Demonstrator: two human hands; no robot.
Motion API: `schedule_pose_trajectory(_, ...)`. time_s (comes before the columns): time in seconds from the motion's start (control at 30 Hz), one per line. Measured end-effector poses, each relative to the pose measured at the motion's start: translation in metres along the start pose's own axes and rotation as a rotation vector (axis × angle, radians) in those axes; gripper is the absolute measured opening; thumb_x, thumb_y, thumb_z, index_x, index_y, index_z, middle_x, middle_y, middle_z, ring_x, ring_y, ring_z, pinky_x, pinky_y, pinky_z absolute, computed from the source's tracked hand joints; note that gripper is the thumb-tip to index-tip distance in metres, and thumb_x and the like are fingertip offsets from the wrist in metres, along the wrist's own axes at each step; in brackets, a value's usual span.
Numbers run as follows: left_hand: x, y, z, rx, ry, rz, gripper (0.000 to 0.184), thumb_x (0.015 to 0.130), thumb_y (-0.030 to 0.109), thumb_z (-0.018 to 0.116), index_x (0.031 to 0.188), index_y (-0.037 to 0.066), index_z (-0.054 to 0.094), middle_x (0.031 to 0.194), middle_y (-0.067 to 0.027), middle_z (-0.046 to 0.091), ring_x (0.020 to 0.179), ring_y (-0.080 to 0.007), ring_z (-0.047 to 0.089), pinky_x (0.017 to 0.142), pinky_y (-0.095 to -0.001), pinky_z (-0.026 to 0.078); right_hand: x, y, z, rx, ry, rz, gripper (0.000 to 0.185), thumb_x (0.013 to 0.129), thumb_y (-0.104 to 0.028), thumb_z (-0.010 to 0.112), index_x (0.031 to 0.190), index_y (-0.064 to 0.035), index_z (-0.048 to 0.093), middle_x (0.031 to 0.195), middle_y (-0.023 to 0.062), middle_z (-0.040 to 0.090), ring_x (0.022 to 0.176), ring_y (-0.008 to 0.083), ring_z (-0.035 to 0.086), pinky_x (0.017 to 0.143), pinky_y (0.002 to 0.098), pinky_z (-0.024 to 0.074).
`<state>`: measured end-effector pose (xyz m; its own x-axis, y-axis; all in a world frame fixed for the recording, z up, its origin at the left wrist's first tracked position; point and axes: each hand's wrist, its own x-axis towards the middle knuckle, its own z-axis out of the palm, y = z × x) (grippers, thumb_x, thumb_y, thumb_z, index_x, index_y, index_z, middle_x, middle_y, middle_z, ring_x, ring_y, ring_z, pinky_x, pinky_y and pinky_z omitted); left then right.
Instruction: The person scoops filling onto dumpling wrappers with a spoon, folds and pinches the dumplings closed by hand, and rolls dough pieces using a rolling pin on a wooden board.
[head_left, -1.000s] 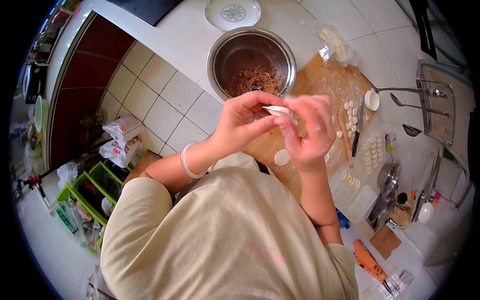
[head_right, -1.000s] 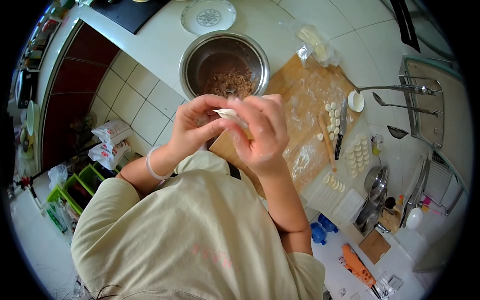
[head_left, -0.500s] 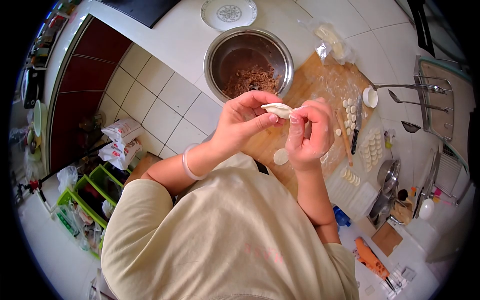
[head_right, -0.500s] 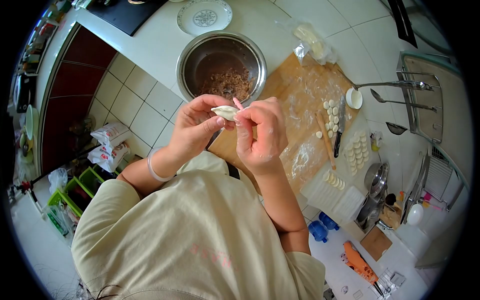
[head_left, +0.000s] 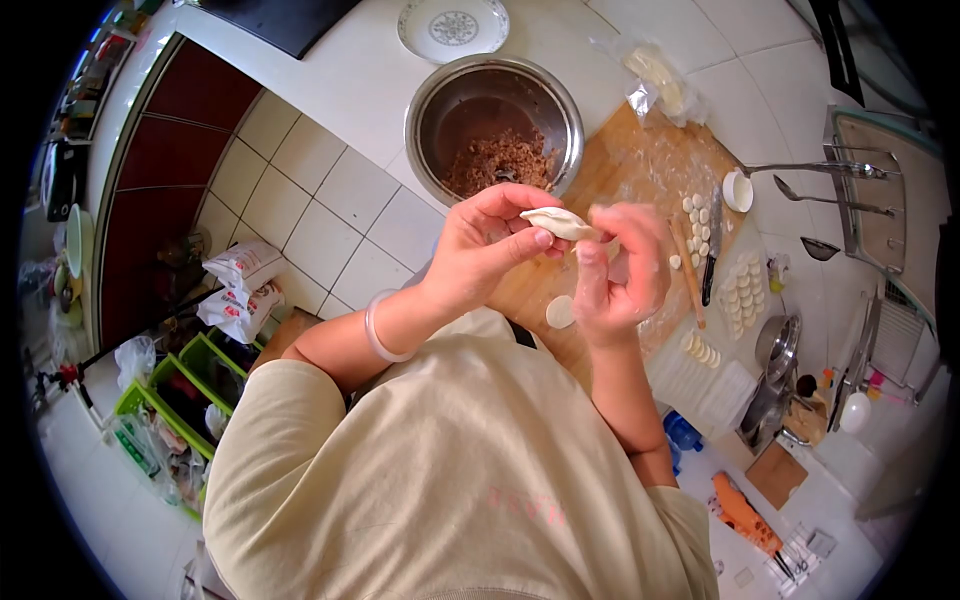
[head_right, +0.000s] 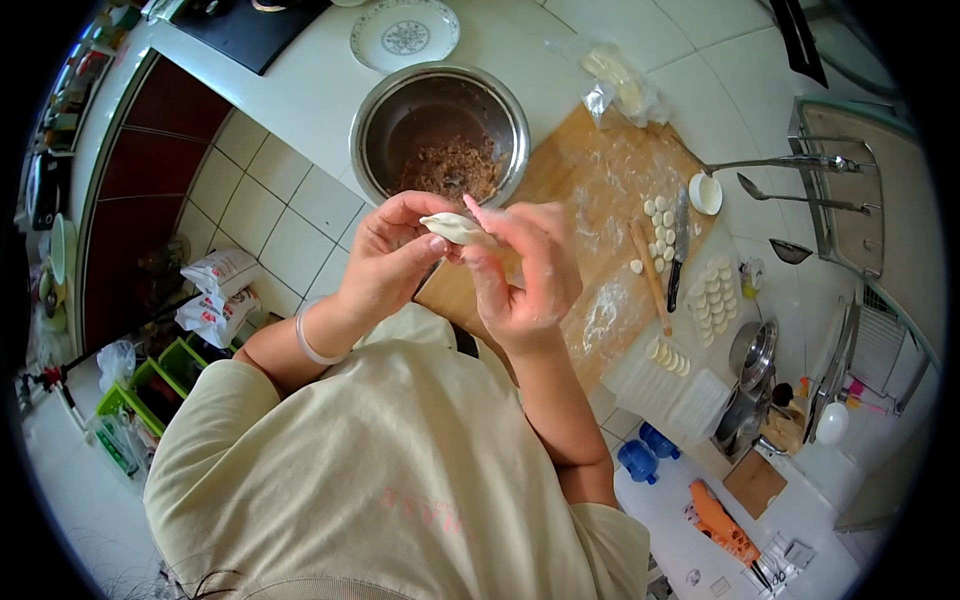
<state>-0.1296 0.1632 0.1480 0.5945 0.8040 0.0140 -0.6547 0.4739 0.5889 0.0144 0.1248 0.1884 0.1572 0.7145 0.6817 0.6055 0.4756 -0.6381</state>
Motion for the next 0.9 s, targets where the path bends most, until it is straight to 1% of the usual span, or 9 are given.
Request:
schedule_pose_trajectory(0.1, 0.0, 0.006, 0.002, 0.12, 0.001, 0.018, 0.025, 0.09, -0.002, 0.061, 0.114, -0.003, 0.057, 0.106, -0.0097, 0.065, 0.096, -0.0149, 0.063, 0.083, -0.0296, 0.053, 0.008, 0.0, -0.006, -0.078, -0.1, -0.083, 0.014, 0.084, -0.008, 0.07, 0.096, -0.0013, 0.065, 0.086, 0.0082, 0.058, 0.072, 0.0209, 0.054, 0.06, 0.0292, 0.0453)
schedule_pose_trajectory(0.53, 0.002, 0.026, 0.003, 0.742, -0.049, 0.076, 0.023, 0.084, -0.006, 0.065, 0.107, -0.006, 0.062, 0.104, -0.0096, 0.065, 0.095, -0.0132, 0.063, 0.077, -0.0252, 0.054, 0.008, 0.001, -0.007, -0.063, -0.258, -0.03, 0.014, 0.08, -0.002, 0.07, 0.094, -0.0027, 0.069, 0.085, 0.0065, 0.057, 0.073, 0.0208, 0.053, 0.062, 0.0292, 0.0458)
schedule_pose_trajectory(0.6, 0.0, 0.027, 0.005, 0.655, -0.034, 0.022, 0.022, 0.085, -0.004, 0.065, 0.107, -0.005, 0.063, 0.105, -0.0096, 0.065, 0.095, -0.0134, 0.063, 0.078, -0.0264, 0.054, 0.004, 0.008, -0.007, -0.048, -0.285, -0.067, 0.029, 0.081, -0.015, 0.073, 0.108, -0.0037, 0.068, 0.092, 0.0081, 0.058, 0.077, 0.022, 0.054, 0.068, 0.0306, 0.0486)
schedule_pose_trajectory(0.63, 0.0, 0.027, 0.005, 0.569, -0.018, -0.031, 0.02, 0.086, -0.001, 0.066, 0.106, -0.004, 0.064, 0.105, -0.0095, 0.066, 0.096, -0.0137, 0.063, 0.08, -0.0275, 0.054, 0.005, 0.007, -0.006, -0.048, -0.286, -0.067, 0.029, 0.081, -0.015, 0.073, 0.108, -0.0037, 0.068, 0.092, 0.0081, 0.058, 0.077, 0.022, 0.054, 0.068, 0.0306, 0.0486)
schedule_pose_trajectory(0.67, 0.0, 0.027, 0.005, 0.569, -0.016, -0.03, 0.02, 0.086, -0.001, 0.066, 0.106, -0.004, 0.064, 0.105, -0.0095, 0.066, 0.096, -0.0137, 0.063, 0.08, -0.0275, 0.054, 0.009, 0.004, -0.004, 0.005, -0.243, -0.019, 0.04, 0.083, -0.025, 0.072, 0.115, -0.0035, 0.064, 0.099, 0.0101, 0.058, 0.082, 0.0227, 0.056, 0.071, 0.0313, 0.0497)
schedule_pose_trajectory(0.7, 0.001, 0.026, 0.004, 0.37, -0.01, -0.101, 0.02, 0.087, 0.002, 0.066, 0.106, -0.003, 0.064, 0.105, -0.0094, 0.066, 0.097, -0.0143, 0.063, 0.082, -0.029, 0.053, 0.011, 0.002, -0.001, 0.058, -0.2, 0.028, 0.051, 0.084, -0.035, 0.071, 0.123, -0.0034, 0.06, 0.106, 0.0122, 0.058, 0.086, 0.0234, 0.058, 0.075, 0.032, 0.0508)
schedule_pose_trajectory(0.73, 0.001, 0.024, 0.004, 0.171, -0.005, -0.171, 0.02, 0.089, 0.006, 0.066, 0.107, -0.003, 0.064, 0.105, -0.0092, 0.066, 0.097, -0.0148, 0.063, 0.084, -0.0305, 0.052, 0.009, 0.002, 0.002, 0.059, -0.201, 0.027, 0.051, 0.084, -0.035, 0.071, 0.123, -0.0034, 0.06, 0.106, 0.0122, 0.058, 0.086, 0.0234, 0.058, 0.075, 0.032, 0.0508)
schedule_pose_trajectory(0.83, 0.001, 0.017, 0.004, 0.079, -0.03, -0.195, 0.024, 0.09, 0.012, 0.066, 0.109, -0.002, 0.063, 0.104, -0.0086, 0.066, 0.097, -0.0155, 0.063, 0.087, -0.0318, 0.051, 0.006, 0.004, 0.005, 0.381, -0.331, 0.364, 0.065, 0.091, -0.051, 0.058, 0.132, -0.0015, 0.052, 0.118, 0.0191, 0.058, 0.098, 0.025, 0.062, 0.08, 0.0336, 0.0517)
schedule_pose_trajectory(0.9, -0.001, 0.015, 0.004, 0.078, -0.035, -0.214, 0.024, 0.09, 0.011, 0.066, 0.11, -0.002, 0.063, 0.103, -0.0085, 0.066, 0.095, -0.0154, 0.063, 0.086, -0.0309, 0.052, 0.006, 0.005, 0.0, 0.394, -0.386, 0.38, 0.059, 0.093, -0.046, 0.056, 0.13, -0.0009, 0.053, 0.114, 0.0187, 0.061, 0.094, 0.0252, 0.064, 0.078, 0.0336, 0.0523)
